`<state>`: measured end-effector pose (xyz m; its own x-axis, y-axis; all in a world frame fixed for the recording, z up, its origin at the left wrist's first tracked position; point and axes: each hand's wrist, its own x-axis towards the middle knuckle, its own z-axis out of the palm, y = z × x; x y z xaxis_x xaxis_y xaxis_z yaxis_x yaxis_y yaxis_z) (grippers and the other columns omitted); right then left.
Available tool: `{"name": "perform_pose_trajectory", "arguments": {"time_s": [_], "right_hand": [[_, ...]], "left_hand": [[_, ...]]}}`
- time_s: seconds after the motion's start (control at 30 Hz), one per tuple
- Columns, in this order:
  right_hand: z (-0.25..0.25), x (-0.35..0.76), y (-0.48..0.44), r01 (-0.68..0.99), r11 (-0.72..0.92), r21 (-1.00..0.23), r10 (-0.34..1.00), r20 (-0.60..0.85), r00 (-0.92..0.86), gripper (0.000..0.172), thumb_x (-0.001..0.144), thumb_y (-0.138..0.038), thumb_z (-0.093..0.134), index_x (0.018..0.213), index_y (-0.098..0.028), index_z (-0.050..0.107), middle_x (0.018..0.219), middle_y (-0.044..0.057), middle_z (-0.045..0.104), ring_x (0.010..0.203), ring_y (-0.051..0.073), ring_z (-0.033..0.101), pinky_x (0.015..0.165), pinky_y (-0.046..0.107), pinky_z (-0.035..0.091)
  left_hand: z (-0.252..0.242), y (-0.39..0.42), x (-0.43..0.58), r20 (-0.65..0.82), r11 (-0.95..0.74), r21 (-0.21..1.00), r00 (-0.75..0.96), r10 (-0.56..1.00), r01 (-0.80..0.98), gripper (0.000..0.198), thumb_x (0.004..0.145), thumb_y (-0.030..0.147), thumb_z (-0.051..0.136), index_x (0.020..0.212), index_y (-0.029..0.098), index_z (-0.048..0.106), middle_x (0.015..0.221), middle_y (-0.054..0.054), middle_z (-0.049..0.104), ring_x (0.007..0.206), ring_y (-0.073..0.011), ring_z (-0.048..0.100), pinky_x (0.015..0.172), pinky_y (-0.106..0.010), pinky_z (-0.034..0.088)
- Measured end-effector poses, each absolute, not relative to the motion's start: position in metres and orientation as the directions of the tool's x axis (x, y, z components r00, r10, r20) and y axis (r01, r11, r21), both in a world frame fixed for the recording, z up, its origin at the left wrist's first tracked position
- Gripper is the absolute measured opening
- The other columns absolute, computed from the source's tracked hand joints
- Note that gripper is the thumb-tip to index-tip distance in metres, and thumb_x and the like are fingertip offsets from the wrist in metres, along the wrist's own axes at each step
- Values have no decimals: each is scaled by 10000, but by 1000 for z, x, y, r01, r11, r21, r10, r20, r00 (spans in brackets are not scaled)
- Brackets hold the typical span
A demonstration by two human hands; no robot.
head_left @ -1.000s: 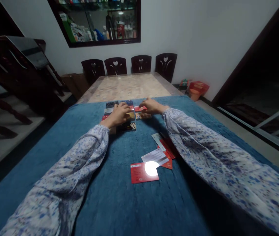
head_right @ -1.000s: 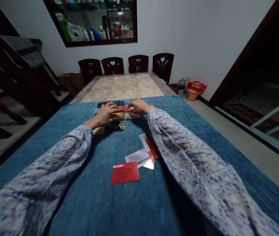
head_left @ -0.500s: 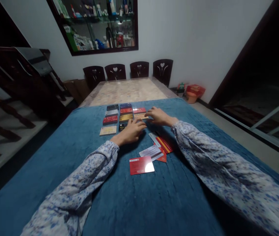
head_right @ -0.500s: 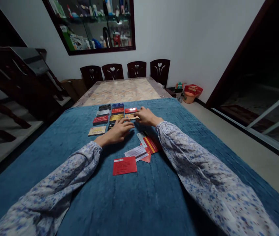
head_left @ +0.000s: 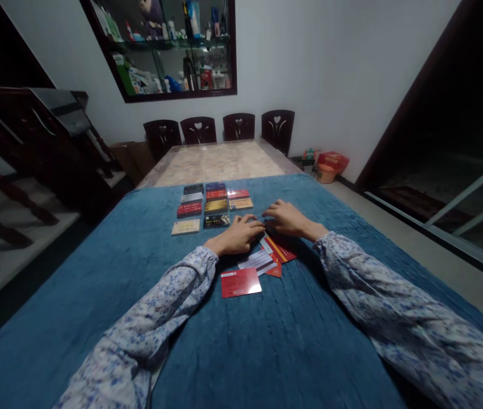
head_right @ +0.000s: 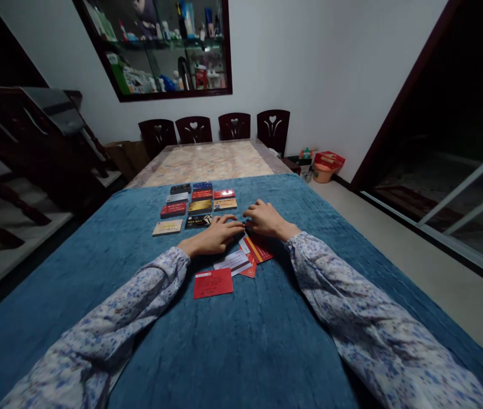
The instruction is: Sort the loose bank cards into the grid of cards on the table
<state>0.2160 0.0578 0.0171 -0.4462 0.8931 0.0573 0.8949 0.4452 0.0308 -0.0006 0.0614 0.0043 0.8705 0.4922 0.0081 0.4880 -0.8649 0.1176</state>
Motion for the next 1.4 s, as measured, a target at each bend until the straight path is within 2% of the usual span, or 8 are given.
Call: {"name": "perform_pose_trajectory", "arguments": {"time_s": [0.2, 0.37, 0.53, 0.77, 0.87, 1.03, 1.27, 1.4], "right_hand": [[12, 223, 48, 894, 447, 34, 892, 53, -448, 345, 979, -304, 551, 1270, -195, 700, 1210, 146, 702, 1138, 293, 557, 888, 368, 422], [13, 221, 42, 889, 456, 29, 888, 46, -457, 336, 991, -343, 538, 1248, -219, 716, 1173, 137, 707, 1112, 288, 568, 875, 364, 424], [14, 217, 40, 889, 457, 25, 888, 43, -457, 362, 1003, -348, 510, 1277, -211, 703, 1185, 146, 703, 1119, 290, 565, 852, 367, 428], [14, 214, 40, 889, 457, 28, 887, 60, -458, 338, 988, -330, 517, 1239, -227, 719, 1162, 140, 712, 1096, 286, 564, 844, 364, 433], [15, 212, 39, 884, 467, 16, 883, 54, -467, 328, 977, -319, 534, 1232, -231, 721, 1161, 141, 706, 1095, 288, 561, 851, 369, 435], [12, 207, 40, 867, 497, -31, 867, 59, -495, 340, 957, -292, 558, 1253, -219, 709, 1176, 141, 704, 1092, 284, 558, 877, 377, 432], [3, 200, 38, 816, 566, -117, 824, 45, -565, 362, 938, -430, 626, 1238, -247, 715, 1237, 119, 700, 1135, 304, 535, 870, 393, 441], [-4, 193, 39, 807, 580, -109, 814, 58, -578, 352, 921, -418, 665, 1222, -244, 724, 1264, 119, 694, 1137, 297, 533, 875, 390, 436]], "left_hand": [[0, 65, 11, -39, -850, 190, 868, 494, 492, 670, 822, 76, 443, 1462, 267, 494, 1574, -74, 482, 1463, -319, 298, 1113, -579, 308], [3, 67, 16, -103, -836, 180, 855, 509, 519, 685, 801, 143, 487, 1470, 291, 480, 1570, -107, 447, 1436, -351, 323, 1102, -601, 325], [9, 70, 17, -145, -818, 148, 830, 538, 556, 613, 824, 195, 496, 1433, 259, 521, 1551, -146, 409, 1422, -354, 336, 1125, -598, 303], [12, 80, 19, -203, -801, 117, 804, 559, 587, 603, 819, 298, 577, 1420, 317, 528, 1539, -125, 405, 1412, -383, 333, 1126, -651, 296], [14, 81, 15, -197, -789, 104, 790, 581, 606, 586, 827, 363, 644, 1397, 281, 535, 1522, -147, 412, 1402, -391, 348, 1130, -637, 310], [17, 78, 0, -142, -801, 119, 809, 571, 586, 460, 845, 374, 677, 1279, 250, 587, 1439, -135, 476, 1343, -364, 406, 1112, -591, 349], [20, 69, -28, -142, -772, 65, 772, 620, 632, 354, 870, 395, 672, 1175, 226, 611, 1403, -121, 503, 1310, -329, 427, 1085, -529, 371], [18, 62, -47, -109, -742, 67, 744, 659, 667, 359, 873, 379, 681, 1178, 204, 612, 1354, -128, 538, 1283, -321, 451, 1048, -501, 397]]}}
